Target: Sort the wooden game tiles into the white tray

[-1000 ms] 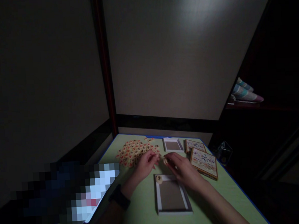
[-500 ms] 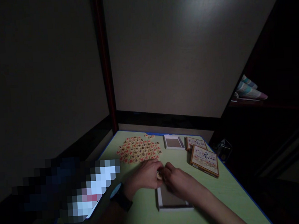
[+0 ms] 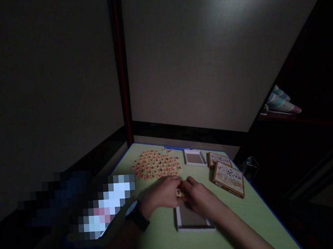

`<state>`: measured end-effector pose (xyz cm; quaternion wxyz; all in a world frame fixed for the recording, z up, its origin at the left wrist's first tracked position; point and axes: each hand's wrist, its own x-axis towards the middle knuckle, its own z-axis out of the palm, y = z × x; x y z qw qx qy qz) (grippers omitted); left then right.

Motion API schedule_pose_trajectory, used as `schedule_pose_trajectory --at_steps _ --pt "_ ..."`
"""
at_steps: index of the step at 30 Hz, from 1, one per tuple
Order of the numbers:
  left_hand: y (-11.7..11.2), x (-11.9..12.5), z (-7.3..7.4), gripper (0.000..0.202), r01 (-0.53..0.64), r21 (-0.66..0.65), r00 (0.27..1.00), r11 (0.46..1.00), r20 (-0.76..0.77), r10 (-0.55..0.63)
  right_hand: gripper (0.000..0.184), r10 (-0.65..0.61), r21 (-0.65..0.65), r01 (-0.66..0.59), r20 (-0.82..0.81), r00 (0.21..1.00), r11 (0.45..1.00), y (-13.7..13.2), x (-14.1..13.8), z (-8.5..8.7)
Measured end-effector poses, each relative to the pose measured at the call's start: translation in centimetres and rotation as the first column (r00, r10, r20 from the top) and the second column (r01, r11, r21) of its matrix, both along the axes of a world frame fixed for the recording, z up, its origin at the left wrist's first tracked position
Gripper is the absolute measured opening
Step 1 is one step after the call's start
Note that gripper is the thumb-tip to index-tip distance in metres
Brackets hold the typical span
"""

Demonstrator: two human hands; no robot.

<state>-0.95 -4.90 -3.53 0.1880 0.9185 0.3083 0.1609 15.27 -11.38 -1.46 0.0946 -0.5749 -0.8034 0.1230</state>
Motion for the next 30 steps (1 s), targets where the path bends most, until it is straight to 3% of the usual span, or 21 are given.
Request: schedule_pose_trajectory --at_steps 15,21,25,30 --pt "-0.2 0.1 0.2 0.018 0.000 0.002 1.000 1.000 -0.026 0.000 0.029 0.003 0.006 -0.003 -0.056 0.998 1.000 -0.1 0.2 0.1" --pt "-0.4 0.3 0.3 0.034 -0.059 0.039 0.998 0.997 -0.028 0.060 0.024 0.049 -0.060 -0.061 -0.177 0.983 0.996 -0.5 3.0 2.4" --pt "-0.7 0.4 0.5 0.036 -0.094 0.074 0.994 0.993 -0.047 0.098 0.028 0.014 -0.114 -0.038 -0.209 0.978 0.993 2.3 4.8 4.0" --pt "-0.8 0.5 0.5 0.024 -0.071 0.085 0.996 0.994 -0.054 0.075 0.019 -0.056 0.022 0.054 0.119 0.991 0.998 8.3 3.1 2.9"
